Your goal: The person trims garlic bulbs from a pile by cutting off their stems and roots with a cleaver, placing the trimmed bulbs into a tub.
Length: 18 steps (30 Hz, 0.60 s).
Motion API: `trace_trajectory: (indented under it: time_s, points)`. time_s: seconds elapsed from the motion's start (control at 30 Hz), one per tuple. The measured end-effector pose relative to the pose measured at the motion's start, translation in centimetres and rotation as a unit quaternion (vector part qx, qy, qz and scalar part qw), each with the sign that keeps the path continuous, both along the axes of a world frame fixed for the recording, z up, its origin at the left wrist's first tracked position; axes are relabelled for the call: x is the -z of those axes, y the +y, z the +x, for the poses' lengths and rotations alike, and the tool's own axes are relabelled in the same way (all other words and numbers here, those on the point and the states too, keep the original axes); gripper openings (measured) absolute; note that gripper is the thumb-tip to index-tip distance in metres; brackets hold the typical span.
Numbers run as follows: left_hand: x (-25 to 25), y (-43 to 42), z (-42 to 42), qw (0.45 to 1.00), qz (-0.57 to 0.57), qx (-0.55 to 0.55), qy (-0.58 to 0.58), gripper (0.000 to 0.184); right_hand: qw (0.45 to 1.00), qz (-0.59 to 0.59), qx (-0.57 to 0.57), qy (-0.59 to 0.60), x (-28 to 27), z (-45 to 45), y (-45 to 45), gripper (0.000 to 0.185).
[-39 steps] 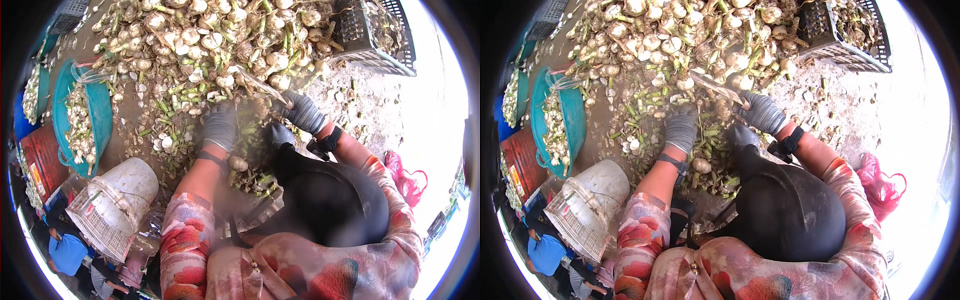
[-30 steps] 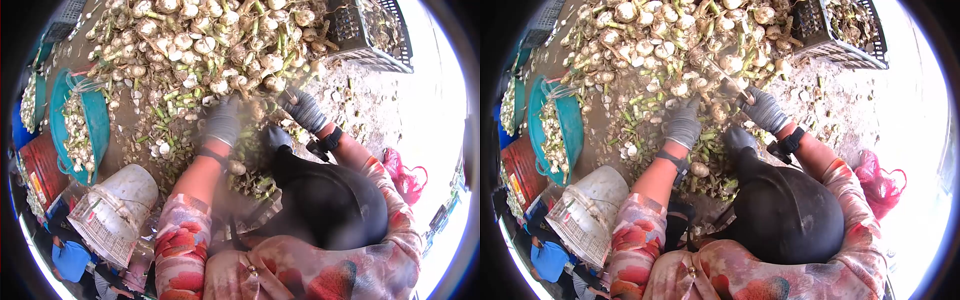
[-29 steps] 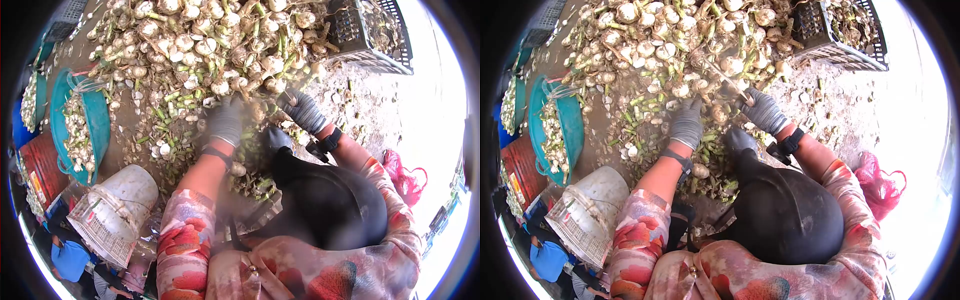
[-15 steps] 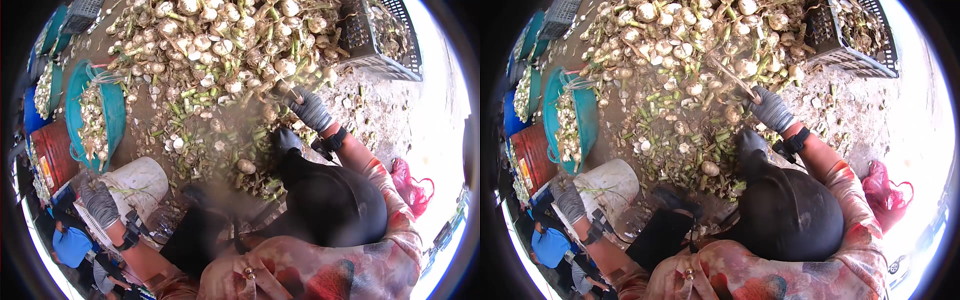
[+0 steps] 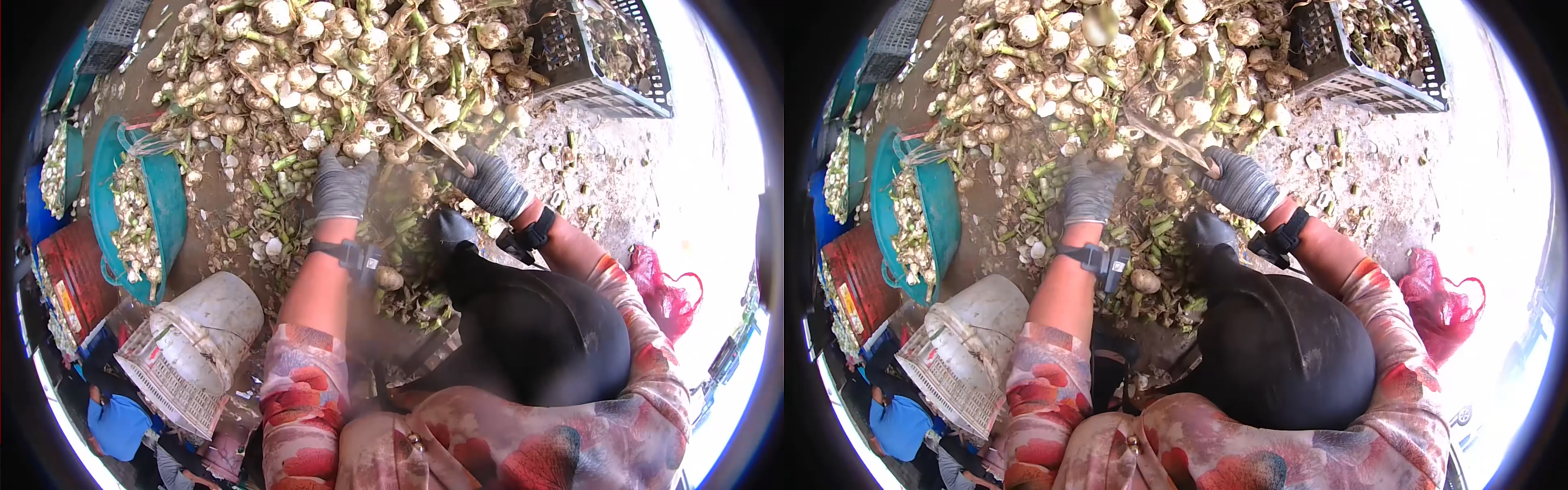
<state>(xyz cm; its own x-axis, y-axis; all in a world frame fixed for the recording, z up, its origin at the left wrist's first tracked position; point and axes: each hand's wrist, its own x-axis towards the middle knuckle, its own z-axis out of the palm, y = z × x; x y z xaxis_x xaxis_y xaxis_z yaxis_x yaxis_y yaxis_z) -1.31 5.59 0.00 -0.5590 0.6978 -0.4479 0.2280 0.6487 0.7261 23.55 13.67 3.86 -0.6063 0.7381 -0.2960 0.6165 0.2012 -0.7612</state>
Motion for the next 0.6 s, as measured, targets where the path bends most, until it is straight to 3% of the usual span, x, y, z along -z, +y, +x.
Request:
trace_trajectory:
  time_s: [0.03,0.1,0.13,0.23,0.27,0.3,0.4,0.47,0.5,0.53,0.6]
  points:
    - [-0.2,0.9,0.9,1.0,0.0,0.005,-0.004,0.056,0.999,-0.003,-0.009,-0.031,-0.4,0.1,0.0,0.035]
    - [-0.6,2.7,2.1,0.991,-0.056,-0.008,0.118,0.05,0.998,-0.008,-0.025,-0.056,0.1,0.7,0.1,0.04]
    - [1.2,2.3,1.9,0.991,-0.058,-0.005,0.117,0.05,0.998,-0.009,-0.023,-0.058,0.1,0.8,0.3,0.04]
    - [2.7,0.5,1.0,0.987,0.135,-0.054,-0.067,0.047,0.996,0.033,-0.074,-0.024,-0.9,-0.3,0.6,0.039]
    - [2.7,-0.4,0.7,0.988,0.132,-0.052,-0.065,0.047,0.997,0.03,-0.072,-0.022,-1.3,-0.9,0.7,0.039]
    - [3.8,-1.7,-0.2,0.977,0.192,0.01,-0.095,0.048,0.991,0.065,-0.113,-0.02,-1.9,-1.5,0.7,0.036]
    - [1.8,-3.2,-0.9,0.889,0.204,-0.092,-0.4,0.058,0.976,0.094,-0.193,-0.032,-4.3,-4.1,0.9,0.024]
    - [-2.7,-4.0,0.5,0.953,0.261,0.084,-0.133,0.056,0.961,0.1,-0.256,-0.032,-5.3,-5.2,0.5,0.02]
    - [-4.4,-4.4,0.7,0.956,0.237,0.083,-0.152,0.047,0.957,0.119,-0.262,-0.017,-4.8,-5.5,0.3,0.019]
    - [-2.9,-5.4,0.0,0.956,0.238,0.081,-0.151,0.047,0.957,0.12,-0.264,-0.017,-5.4,-5.7,0.1,0.019]
    - [1.2,-7.7,-2.0,0.947,0.242,0.066,-0.199,0.06,0.956,0.102,-0.275,-0.033,-6.6,-6.1,-0.1,0.02]
